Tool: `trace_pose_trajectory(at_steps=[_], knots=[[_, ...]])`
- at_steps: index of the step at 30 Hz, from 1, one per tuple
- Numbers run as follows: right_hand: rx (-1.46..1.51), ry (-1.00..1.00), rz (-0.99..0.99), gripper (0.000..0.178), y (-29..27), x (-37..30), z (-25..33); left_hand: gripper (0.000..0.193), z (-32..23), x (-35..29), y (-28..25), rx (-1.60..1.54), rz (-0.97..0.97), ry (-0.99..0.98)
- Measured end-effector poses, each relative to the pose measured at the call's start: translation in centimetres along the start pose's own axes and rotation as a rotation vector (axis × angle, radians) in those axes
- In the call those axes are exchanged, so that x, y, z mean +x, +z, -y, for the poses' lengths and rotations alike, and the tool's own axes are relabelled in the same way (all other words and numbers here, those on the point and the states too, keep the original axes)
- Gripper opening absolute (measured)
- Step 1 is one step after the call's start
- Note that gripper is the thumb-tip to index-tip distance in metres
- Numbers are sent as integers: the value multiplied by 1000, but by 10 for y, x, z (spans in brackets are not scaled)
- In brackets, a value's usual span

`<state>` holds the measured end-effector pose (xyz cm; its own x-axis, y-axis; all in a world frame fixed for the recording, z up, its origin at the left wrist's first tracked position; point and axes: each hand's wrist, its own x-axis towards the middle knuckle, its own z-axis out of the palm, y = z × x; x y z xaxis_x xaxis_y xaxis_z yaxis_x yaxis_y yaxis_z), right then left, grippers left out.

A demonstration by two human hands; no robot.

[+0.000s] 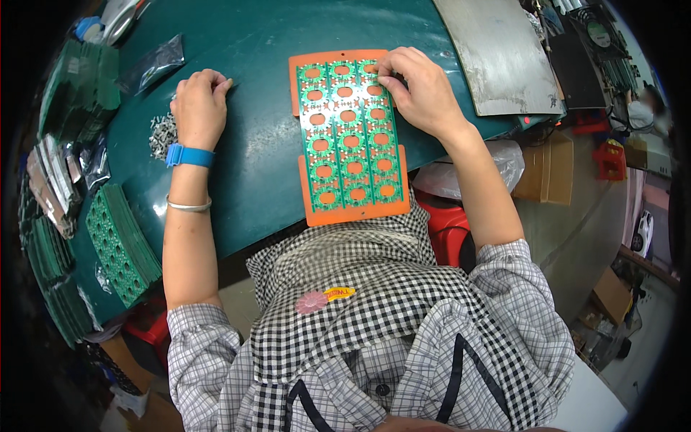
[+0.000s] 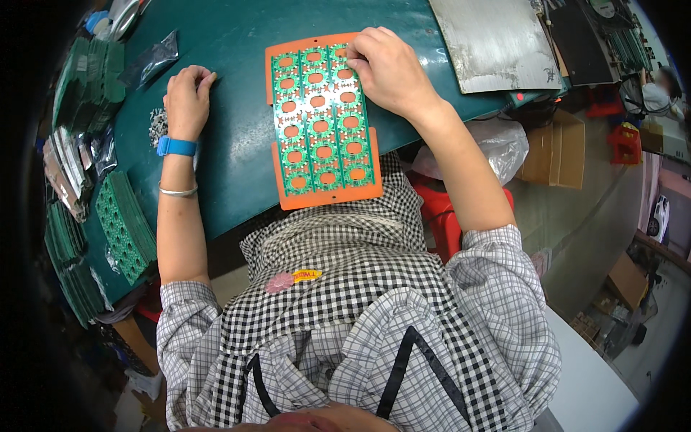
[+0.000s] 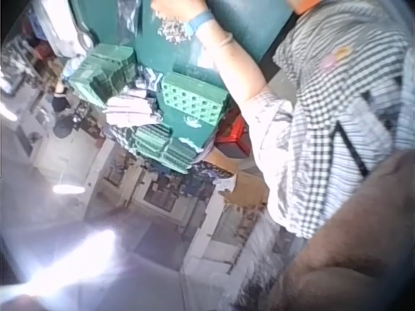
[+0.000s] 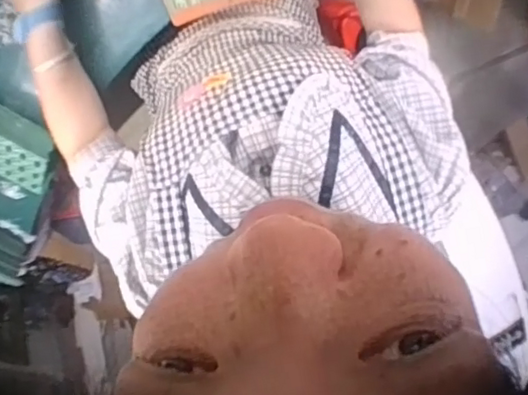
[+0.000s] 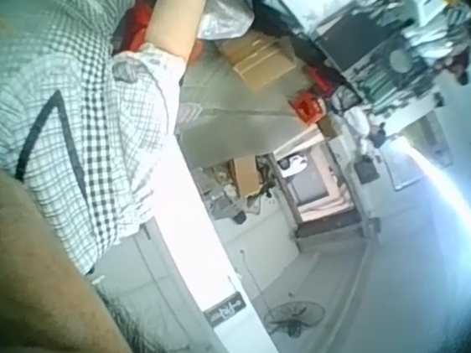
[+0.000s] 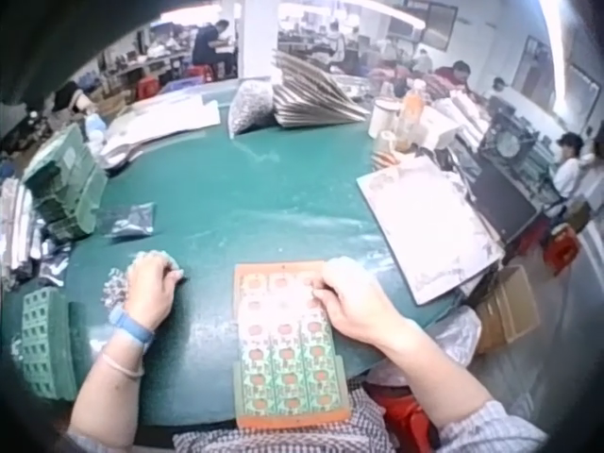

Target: The person assembles small electronic components onto a circuit board panel by hand at a factory workstation, using an orange template to guide placement.

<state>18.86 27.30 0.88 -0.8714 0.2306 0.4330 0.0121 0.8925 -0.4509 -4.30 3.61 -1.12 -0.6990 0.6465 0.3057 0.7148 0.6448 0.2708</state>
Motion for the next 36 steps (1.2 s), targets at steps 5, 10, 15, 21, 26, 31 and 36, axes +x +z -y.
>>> trace_pose_trajectory(at_steps=[5, 10, 15, 21, 26, 31, 36], knots=[[62, 9, -47, 7, 3, -2, -6, 12, 9, 1, -12, -185, -43, -4], [74, 26, -52, 6, 5, -3, -7, 16, 6, -7, -24, -208, 74, -128], [36, 23, -53, 4, 7, -1, -4, 15, -5, -21, -34, -507, 68, -88], [9, 68, -98, 4, 11, -3, -4, 16, -49, -53, -48, -801, 286, -80], [1, 53, -3, 7, 6, -3, -8, 16, -79, -69, -47, -871, 275, -19], [24, 86, 6, 7, 4, -5, -9, 16, -87, -74, -44, -894, 303, -40], [8, 62, -2, 7, 5, -5, -11, 15, -89, -79, -40, -907, 317, -48]])
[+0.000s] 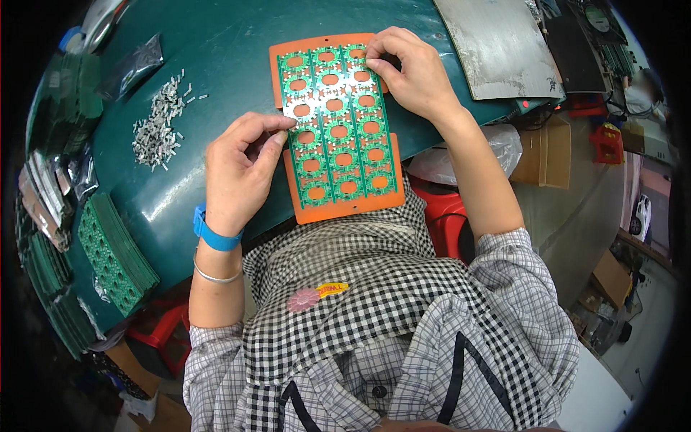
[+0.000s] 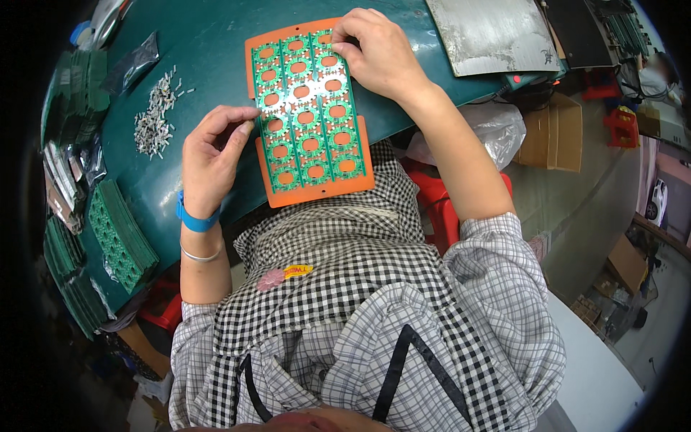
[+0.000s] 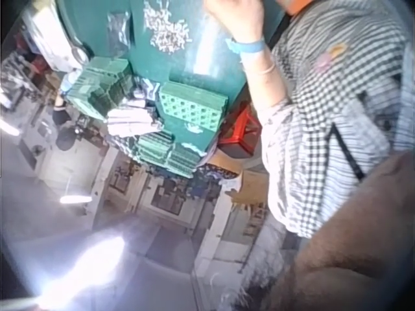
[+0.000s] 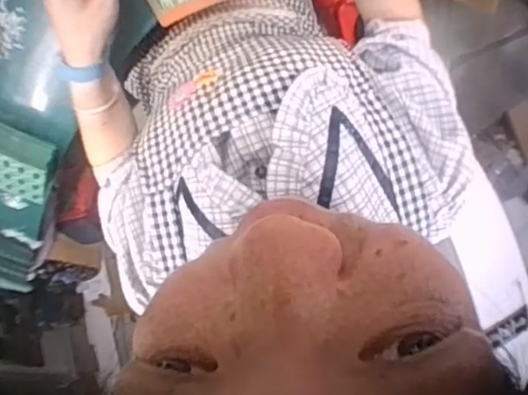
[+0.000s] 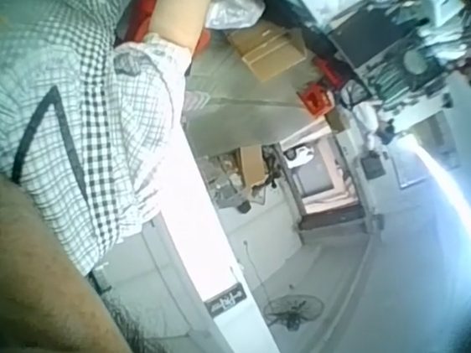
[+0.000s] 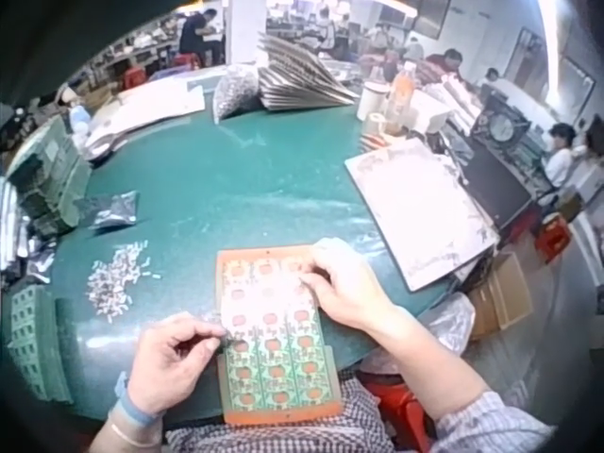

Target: The person assembles small electronic components onto a circuit board panel by hand at a factory workstation, using an orange template to guide placement.

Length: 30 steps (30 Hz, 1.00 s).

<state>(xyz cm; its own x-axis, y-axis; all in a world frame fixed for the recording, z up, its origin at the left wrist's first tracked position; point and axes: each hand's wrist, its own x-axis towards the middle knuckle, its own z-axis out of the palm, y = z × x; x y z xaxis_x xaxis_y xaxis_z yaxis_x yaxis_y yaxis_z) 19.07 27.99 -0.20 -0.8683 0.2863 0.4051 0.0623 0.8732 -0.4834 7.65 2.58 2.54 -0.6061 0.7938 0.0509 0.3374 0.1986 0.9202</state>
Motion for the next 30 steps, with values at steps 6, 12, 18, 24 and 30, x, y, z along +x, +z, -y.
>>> trace_pose_trajectory(at_steps=[6, 12, 18, 24, 30], knots=[[37, 55, 61, 7, -6, 3, 8, 15, 1, -3, 3, -26, 39, -17], [69, 45, 39, 7, -5, 1, 6, 15, 3, -5, 4, -8, 60, -35], [45, 36, 10, 7, -3, 3, 12, 15, 2, -8, 9, -43, 33, -17], [-5, 53, -42, 7, 1, 3, 16, 15, 1, -9, 12, -52, 54, -3], [-45, -76, -63, 6, 1, 3, 13, 15, -3, -11, 12, -23, 63, 1]])
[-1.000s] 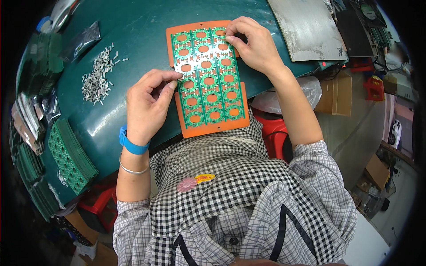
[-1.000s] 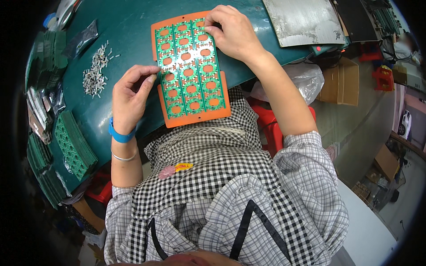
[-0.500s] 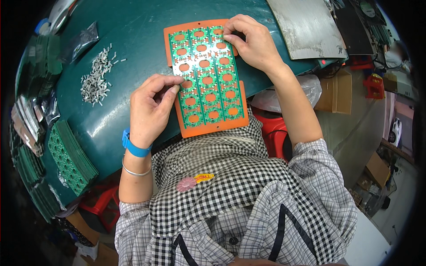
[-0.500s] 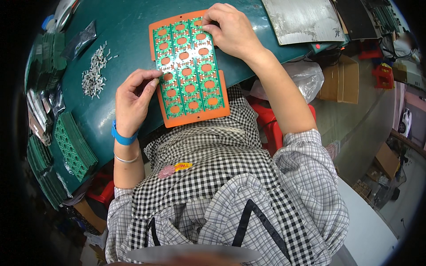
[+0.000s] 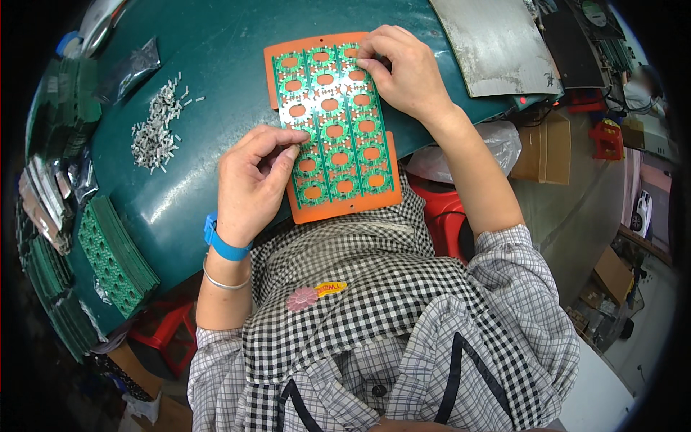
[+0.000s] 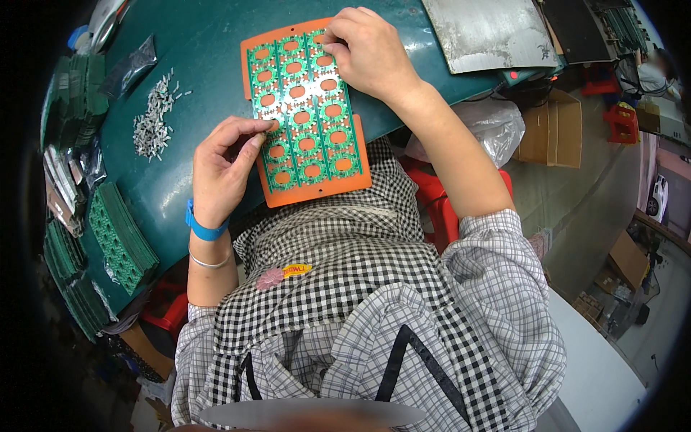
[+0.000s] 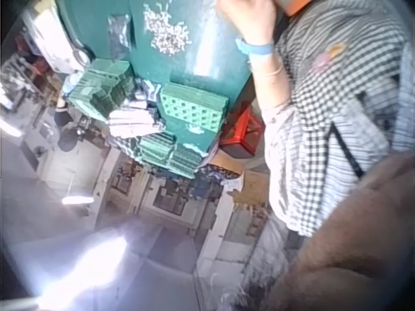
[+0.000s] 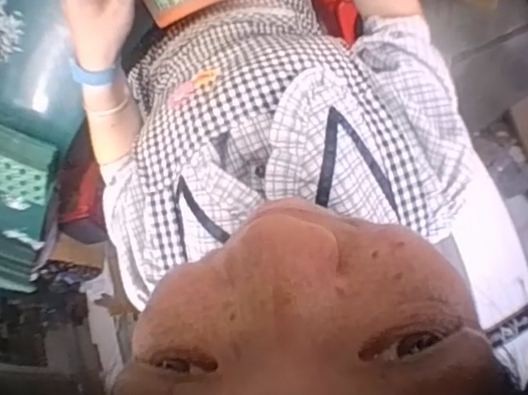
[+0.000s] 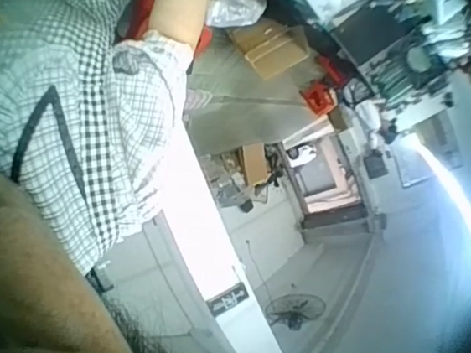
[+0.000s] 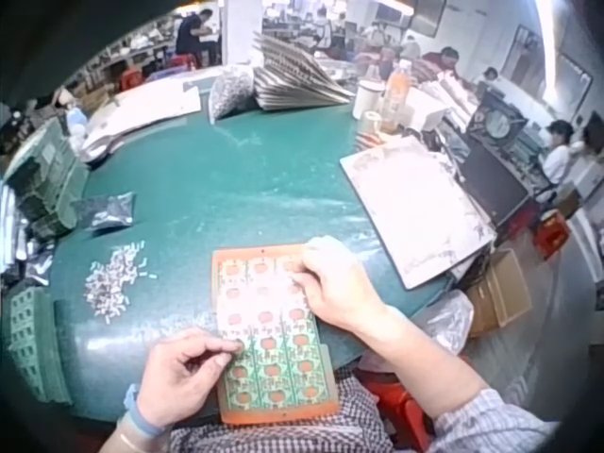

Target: The person assembles small electronic components onto a circuit board panel by hand at a factory workstation, using an orange template to guide placement.

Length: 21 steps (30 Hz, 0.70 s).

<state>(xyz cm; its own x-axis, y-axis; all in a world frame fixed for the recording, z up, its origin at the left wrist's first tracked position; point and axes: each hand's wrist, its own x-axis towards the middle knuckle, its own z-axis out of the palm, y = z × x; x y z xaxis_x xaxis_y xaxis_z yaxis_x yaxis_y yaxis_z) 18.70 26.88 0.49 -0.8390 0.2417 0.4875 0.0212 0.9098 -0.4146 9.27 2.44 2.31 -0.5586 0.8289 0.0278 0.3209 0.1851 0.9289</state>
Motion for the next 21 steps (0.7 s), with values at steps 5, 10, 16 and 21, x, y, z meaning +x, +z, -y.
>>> trace_pose_trajectory(at_steps=[5, 10, 16, 21], knots=[[9, 90, -65, 7, 8, -8, -5, 15, -3, -1, 2, -19, 7, -10], [8, 98, -93, 6, 12, -8, -3, 16, -2, -2, 3, -67, 9, 8], [-43, -76, 8, 6, -3, 1, 1, 16, -5, -1, 4, -90, 17, -21], [-12, 35, 95, 12, -14, 3, 1, 23, -3, -3, 10, -303, -40, -94]])
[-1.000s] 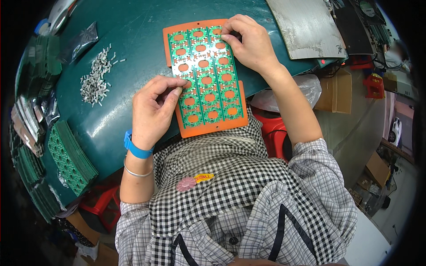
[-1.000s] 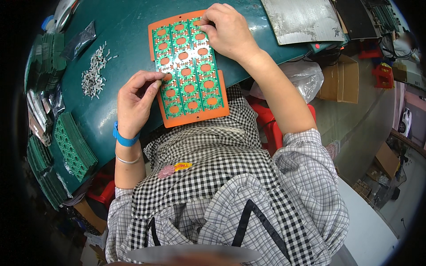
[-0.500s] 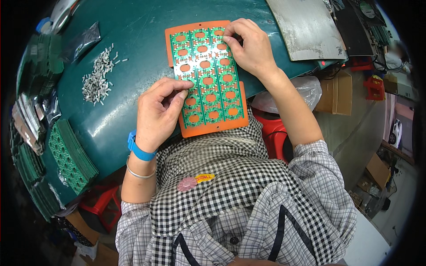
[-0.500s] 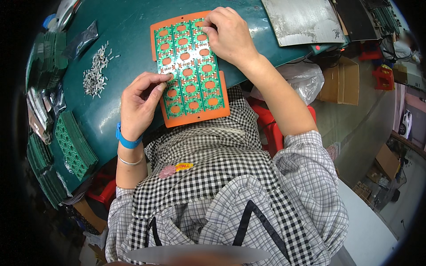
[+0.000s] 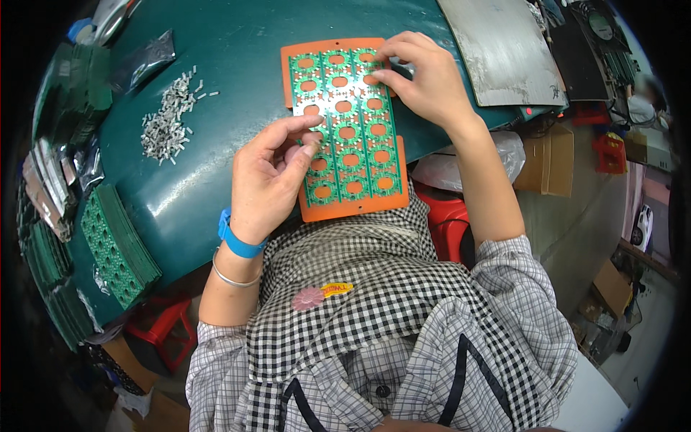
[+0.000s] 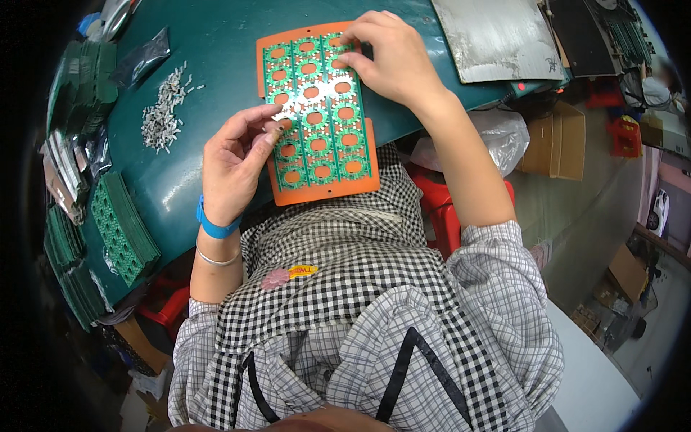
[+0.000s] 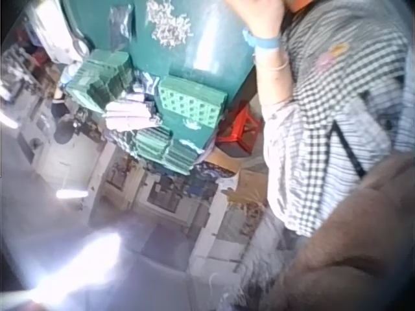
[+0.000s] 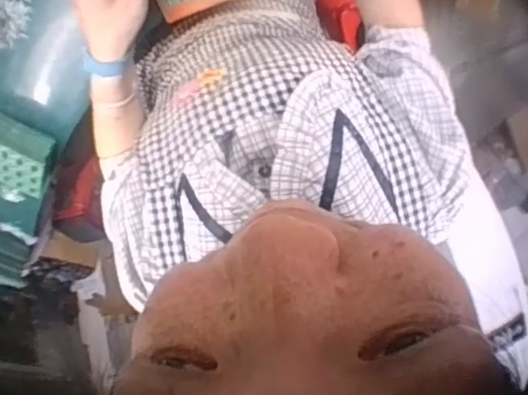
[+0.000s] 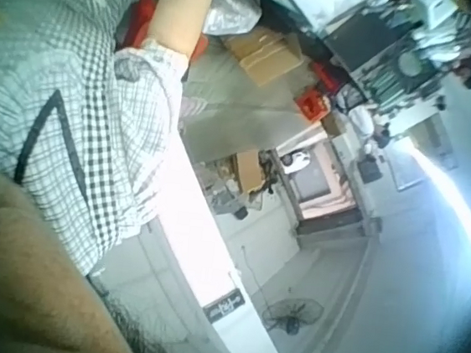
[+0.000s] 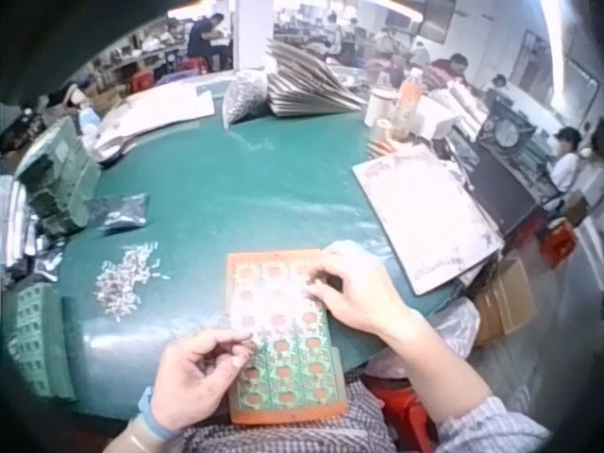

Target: The person assembles small electronic components onto a circuit board panel by hand at a factory workstation, using an orange template to guide placement.

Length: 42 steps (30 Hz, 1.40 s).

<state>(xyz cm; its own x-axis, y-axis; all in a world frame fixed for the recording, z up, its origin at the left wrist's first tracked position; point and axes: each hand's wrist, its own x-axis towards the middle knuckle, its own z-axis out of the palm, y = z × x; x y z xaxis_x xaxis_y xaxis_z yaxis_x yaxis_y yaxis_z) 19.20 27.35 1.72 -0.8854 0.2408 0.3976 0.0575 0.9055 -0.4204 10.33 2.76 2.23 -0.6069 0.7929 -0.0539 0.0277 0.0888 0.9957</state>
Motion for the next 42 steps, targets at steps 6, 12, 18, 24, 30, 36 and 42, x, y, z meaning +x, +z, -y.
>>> trace_pose_trajectory(at_steps=[6, 12, 18, 24, 30, 36, 42], knots=[[574, 17, 68, 15, -9, -19, 74, 38, -11, -1, 8, -200, -38, 10], [691, 49, 8, 10, 0, -24, 75, 36, -11, -1, 12, -274, -72, 23], [535, 358, 79, 4, -5, -15, 10, 28, 17, 16, -36, 631, -197, 252], [356, 291, 128, 4, -6, -14, 12, 33, 23, 10, -49, 585, -157, 223], [299, 266, 134, 5, -7, -14, 10, 29, 15, 10, -48, 595, -234, 264], [279, 243, 116, 5, -7, -15, 9, 16, 13, 4, -64, 1047, -340, 258], [245, 140, 77, 4, 0, -14, 10, 14, 18, 6, -65, 1032, -279, 181]])
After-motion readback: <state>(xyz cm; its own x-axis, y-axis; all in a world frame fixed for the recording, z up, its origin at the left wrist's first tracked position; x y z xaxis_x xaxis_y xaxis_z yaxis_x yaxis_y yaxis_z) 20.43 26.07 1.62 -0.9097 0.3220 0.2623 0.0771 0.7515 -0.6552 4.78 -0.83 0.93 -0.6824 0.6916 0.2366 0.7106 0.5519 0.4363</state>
